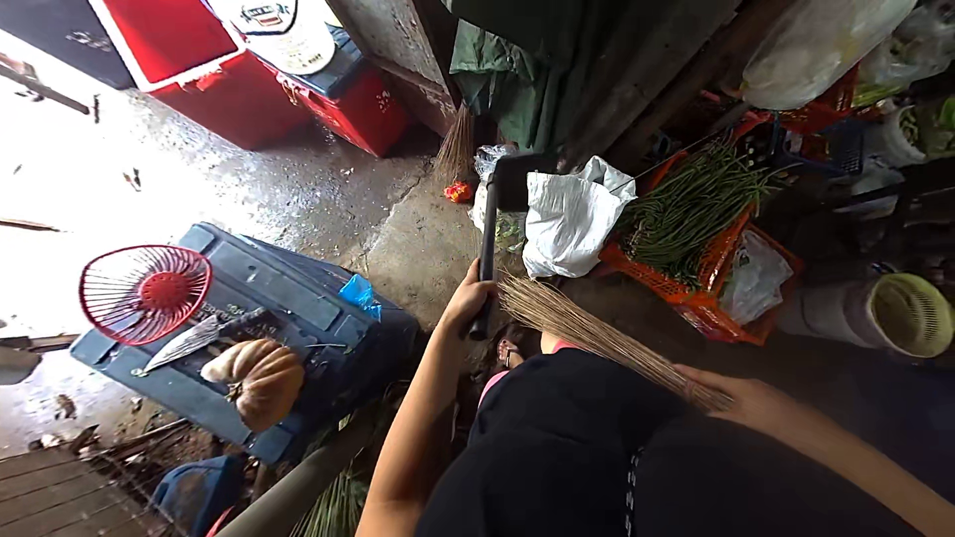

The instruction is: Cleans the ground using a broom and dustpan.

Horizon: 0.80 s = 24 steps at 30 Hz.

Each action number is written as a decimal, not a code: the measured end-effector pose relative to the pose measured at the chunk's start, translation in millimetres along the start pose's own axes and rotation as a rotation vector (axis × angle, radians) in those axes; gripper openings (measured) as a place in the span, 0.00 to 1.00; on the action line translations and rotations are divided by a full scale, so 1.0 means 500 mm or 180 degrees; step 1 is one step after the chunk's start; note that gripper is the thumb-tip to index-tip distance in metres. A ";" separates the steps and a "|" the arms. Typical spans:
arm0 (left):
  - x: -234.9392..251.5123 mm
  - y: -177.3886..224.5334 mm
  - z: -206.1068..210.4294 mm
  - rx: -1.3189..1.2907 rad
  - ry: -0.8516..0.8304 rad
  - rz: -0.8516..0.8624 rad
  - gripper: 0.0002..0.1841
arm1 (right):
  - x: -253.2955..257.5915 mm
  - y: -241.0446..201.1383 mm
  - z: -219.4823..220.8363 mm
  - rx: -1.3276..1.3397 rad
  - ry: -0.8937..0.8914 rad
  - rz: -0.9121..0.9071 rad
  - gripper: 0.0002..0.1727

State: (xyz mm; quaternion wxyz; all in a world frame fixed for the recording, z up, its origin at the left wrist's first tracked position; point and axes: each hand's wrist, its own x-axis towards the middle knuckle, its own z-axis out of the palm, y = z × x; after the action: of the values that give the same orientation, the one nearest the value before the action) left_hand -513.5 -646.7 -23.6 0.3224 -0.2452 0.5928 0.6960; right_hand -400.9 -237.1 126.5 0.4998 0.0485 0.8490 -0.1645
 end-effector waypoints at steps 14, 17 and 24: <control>-0.028 0.028 -0.182 -0.0074 0.1682 -0.0274 0.50 | 0.328 -0.340 -0.075 0.0341 0.0065 -0.0385 0.41; 0.090 0.056 -0.250 -0.0739 0.1923 -0.0599 0.39 | 0.494 -0.487 -0.119 0.0081 0.0084 -0.0352 0.41; 0.456 0.020 -0.402 -0.3062 0.2245 -0.0794 0.08 | 0.908 -0.809 -0.239 -0.1006 0.0264 -0.0104 0.37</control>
State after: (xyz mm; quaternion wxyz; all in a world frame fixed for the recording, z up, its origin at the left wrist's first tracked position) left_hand -682.3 -809.0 -217.6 0.0388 -0.6467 0.2498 0.7196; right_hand -825.3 -616.1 -119.4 0.4630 -0.0378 0.8849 -0.0348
